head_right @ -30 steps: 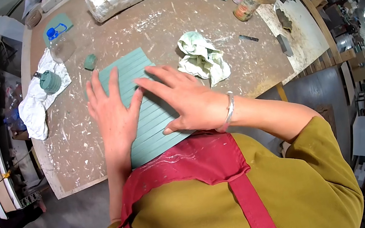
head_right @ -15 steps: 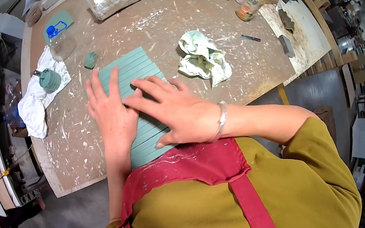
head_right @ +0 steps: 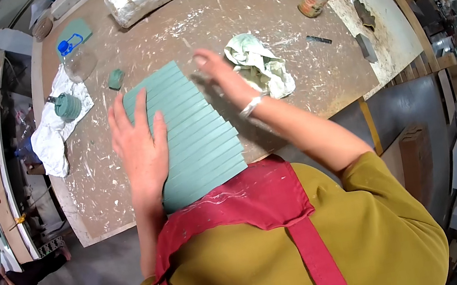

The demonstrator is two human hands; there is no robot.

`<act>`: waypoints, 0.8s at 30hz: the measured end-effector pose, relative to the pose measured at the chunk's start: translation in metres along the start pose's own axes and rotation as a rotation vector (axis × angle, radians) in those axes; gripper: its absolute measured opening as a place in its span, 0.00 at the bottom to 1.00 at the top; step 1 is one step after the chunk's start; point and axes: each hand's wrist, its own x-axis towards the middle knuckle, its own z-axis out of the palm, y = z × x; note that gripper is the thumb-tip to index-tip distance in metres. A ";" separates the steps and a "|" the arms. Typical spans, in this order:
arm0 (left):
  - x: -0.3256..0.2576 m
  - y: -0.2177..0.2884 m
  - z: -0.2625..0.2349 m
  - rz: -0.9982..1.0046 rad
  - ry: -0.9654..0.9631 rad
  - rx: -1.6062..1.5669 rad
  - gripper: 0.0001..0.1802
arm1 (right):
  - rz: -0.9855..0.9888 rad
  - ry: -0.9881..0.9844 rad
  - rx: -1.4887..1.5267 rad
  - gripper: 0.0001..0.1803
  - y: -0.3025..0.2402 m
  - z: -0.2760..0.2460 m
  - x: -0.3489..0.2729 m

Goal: The person cleans a stack of green curved furniture components by wiping the exterior surfaces with a cloth, applying a liquid from a bottle to the cloth, and then stacking the cleaned items on a nearby pallet.

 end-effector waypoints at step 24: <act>-0.010 -0.076 0.065 -0.549 0.121 -1.588 0.32 | 0.033 -0.159 0.201 0.35 0.011 0.028 -0.003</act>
